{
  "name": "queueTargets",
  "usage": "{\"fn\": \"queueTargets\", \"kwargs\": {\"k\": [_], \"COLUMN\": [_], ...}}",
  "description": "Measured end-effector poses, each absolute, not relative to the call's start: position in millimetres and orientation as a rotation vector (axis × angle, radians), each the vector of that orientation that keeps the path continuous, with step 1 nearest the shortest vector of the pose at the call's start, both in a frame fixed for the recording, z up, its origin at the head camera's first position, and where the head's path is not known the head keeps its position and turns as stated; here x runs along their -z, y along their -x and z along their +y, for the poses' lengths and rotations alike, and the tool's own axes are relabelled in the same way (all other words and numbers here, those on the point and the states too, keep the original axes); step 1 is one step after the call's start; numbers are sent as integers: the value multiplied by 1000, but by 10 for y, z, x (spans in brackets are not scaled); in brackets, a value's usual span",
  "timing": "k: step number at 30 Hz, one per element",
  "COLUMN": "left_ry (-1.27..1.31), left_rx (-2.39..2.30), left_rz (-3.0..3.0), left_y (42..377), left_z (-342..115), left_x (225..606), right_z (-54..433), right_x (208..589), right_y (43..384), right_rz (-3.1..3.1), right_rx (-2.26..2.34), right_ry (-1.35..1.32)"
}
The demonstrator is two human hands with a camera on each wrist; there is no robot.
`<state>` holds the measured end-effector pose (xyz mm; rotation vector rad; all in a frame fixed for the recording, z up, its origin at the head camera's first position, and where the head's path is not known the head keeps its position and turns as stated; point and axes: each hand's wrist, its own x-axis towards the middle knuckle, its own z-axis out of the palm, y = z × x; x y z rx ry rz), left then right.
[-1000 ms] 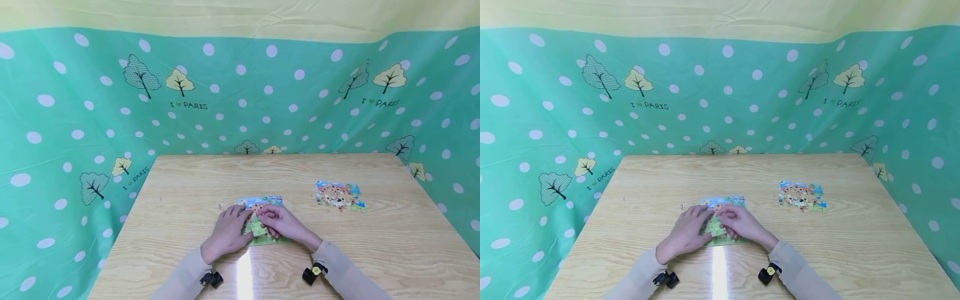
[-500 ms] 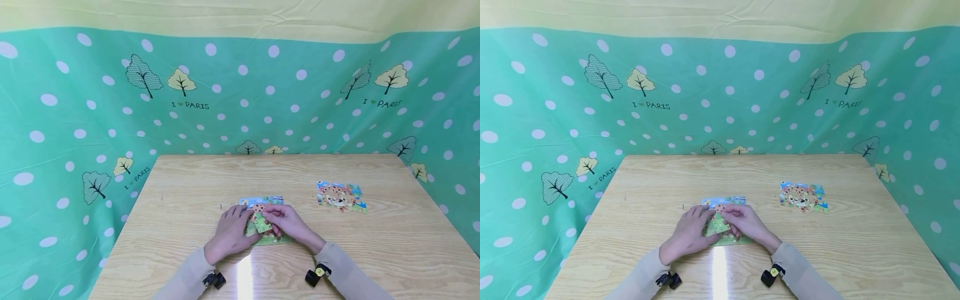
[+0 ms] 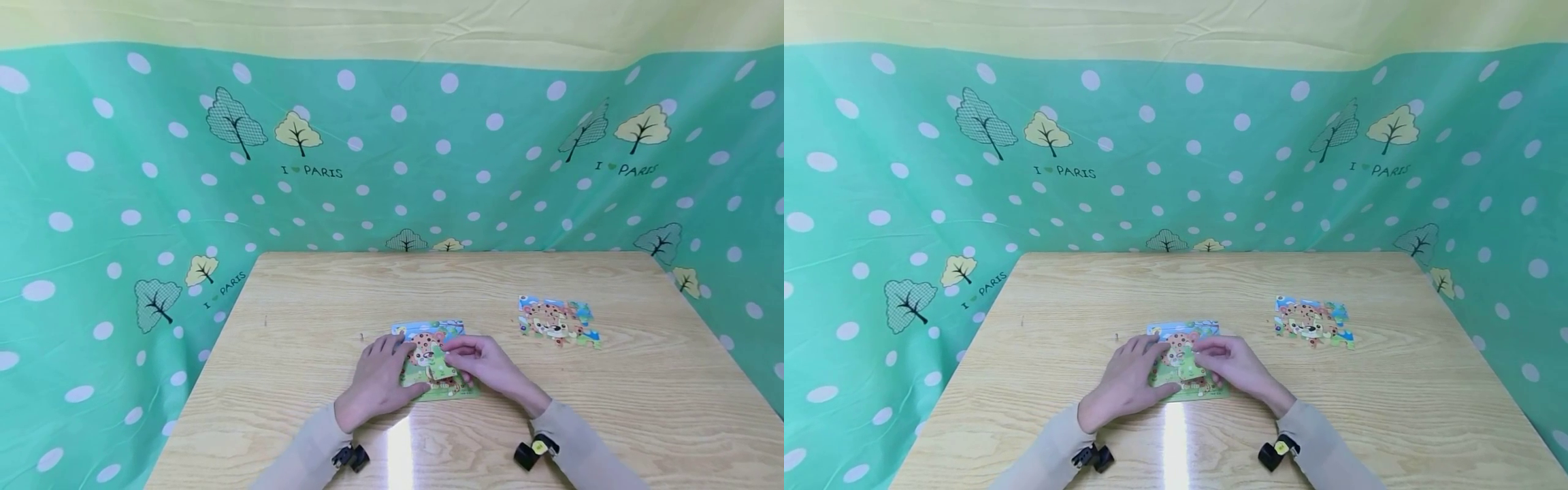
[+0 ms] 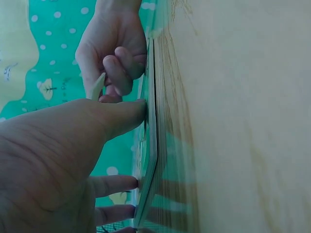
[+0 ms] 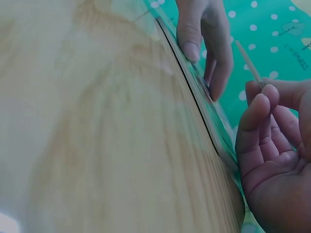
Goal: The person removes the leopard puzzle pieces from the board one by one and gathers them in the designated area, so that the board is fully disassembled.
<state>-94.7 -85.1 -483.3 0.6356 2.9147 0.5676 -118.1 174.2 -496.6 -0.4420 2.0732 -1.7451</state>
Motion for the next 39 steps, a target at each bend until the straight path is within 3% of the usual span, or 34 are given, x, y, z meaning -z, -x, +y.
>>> {"fn": "queueTargets", "kwargs": {"k": [39], "left_ry": [-681], "left_rx": [-534], "left_rz": [2888], "left_y": [953], "left_z": [-864], "left_x": [4859], "right_z": [2580], "right_x": [4944], "right_y": [1054], "right_rz": [2405], "right_rx": [1606], "right_ry": [108]}}
